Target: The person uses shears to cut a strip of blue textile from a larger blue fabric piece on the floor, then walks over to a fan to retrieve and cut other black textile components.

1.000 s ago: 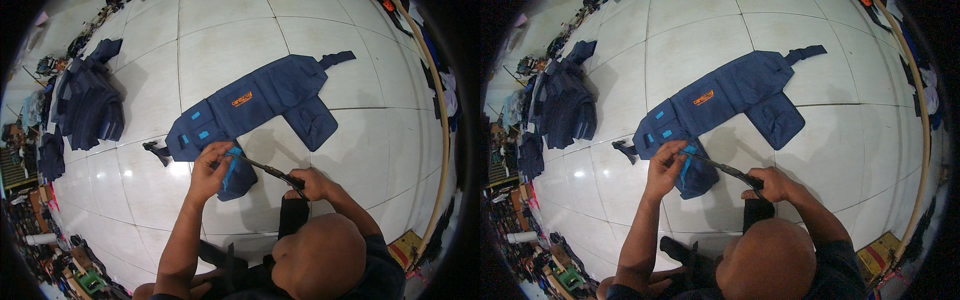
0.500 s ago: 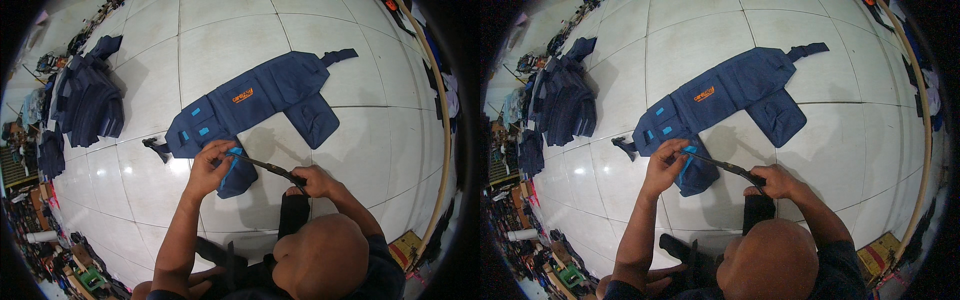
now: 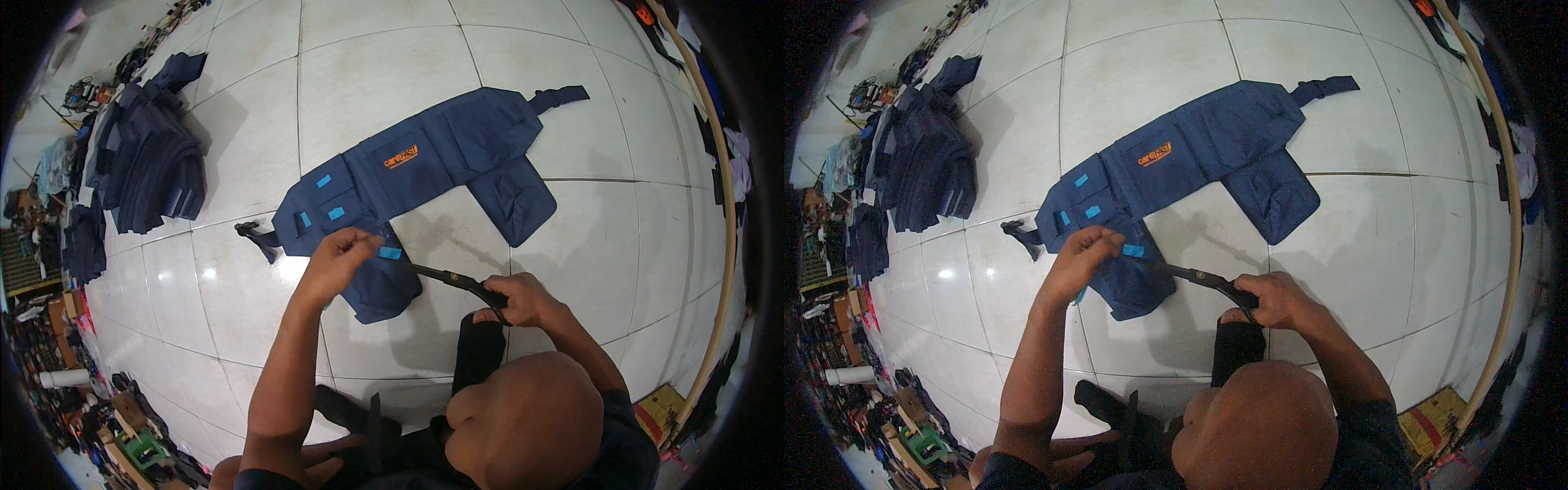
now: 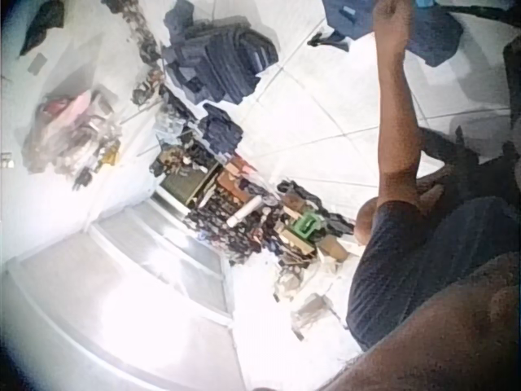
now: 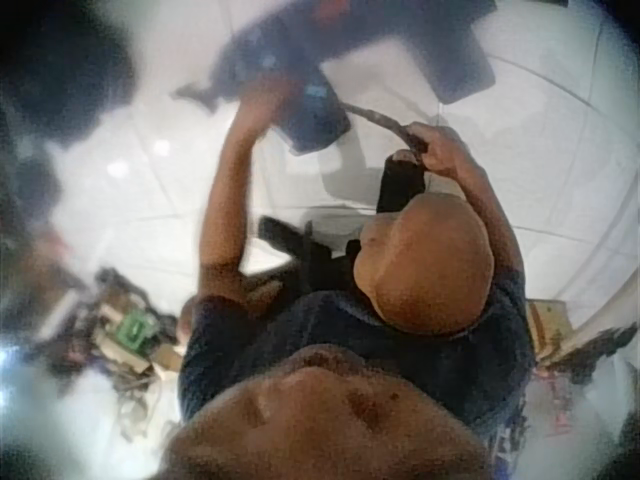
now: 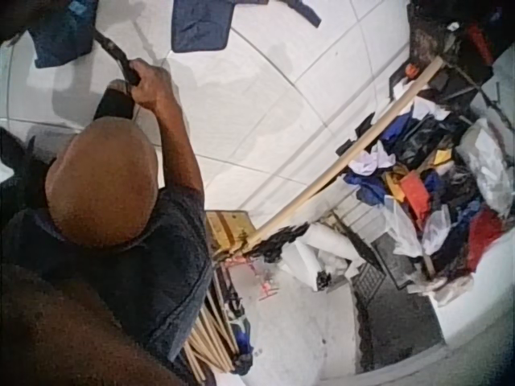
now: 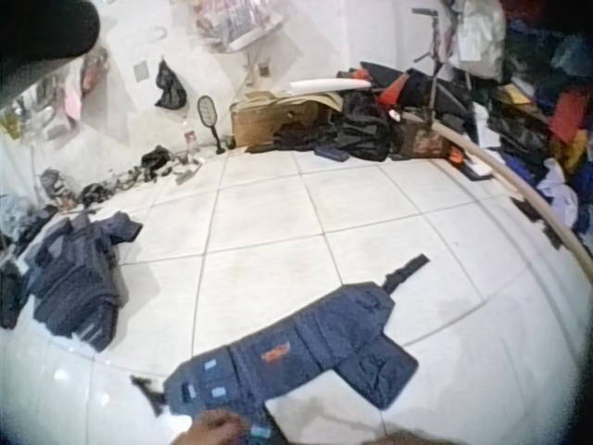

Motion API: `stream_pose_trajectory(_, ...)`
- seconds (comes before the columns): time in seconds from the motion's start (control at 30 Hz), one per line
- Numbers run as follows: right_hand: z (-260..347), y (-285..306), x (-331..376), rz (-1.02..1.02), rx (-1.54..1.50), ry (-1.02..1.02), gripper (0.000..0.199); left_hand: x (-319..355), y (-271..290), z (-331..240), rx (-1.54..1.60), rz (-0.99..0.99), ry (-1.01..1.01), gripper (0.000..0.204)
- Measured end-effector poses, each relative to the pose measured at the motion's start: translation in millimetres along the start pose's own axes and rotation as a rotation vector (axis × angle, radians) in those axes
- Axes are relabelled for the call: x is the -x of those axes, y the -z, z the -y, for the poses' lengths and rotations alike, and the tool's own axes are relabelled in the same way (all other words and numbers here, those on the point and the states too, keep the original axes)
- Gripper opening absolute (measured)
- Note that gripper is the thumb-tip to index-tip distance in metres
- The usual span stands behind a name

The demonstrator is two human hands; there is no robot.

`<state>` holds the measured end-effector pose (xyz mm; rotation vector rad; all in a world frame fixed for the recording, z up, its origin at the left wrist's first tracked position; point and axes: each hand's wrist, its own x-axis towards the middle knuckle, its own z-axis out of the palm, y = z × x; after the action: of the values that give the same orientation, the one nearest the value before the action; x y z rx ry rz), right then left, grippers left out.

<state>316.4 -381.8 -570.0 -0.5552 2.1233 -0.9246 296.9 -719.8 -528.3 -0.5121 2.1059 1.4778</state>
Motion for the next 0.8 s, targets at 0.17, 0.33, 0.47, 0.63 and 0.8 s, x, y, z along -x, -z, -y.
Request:
stream_pose_trajectory(0.17,-4,1,-3,-0.003,0.021,0.01,0.055,-8,2,0,-0.115,0.111,-0.067,0.019)
stream_pose_trajectory(0.33,-2,7,-3,-0.01,0.037,-0.045,0.053,-23,0,2,0.019,-0.005,-0.121,0.017)
stream_pose_trajectory(0.47,-12,4,3,-0.101,0.016,-0.065,0.053,-55,6,4,0.121,-0.167,-0.173,0.02)
stream_pose_trajectory(0.63,-16,11,-14,-0.311,-0.081,-0.137,0.042,-105,3,-27,0.058,-0.235,-0.119,0.021)
stream_pose_trajectory(0.8,-23,27,-34,-0.615,-0.2,-0.158,0.042,-156,-11,-49,0.068,-0.228,-0.143,0.022)
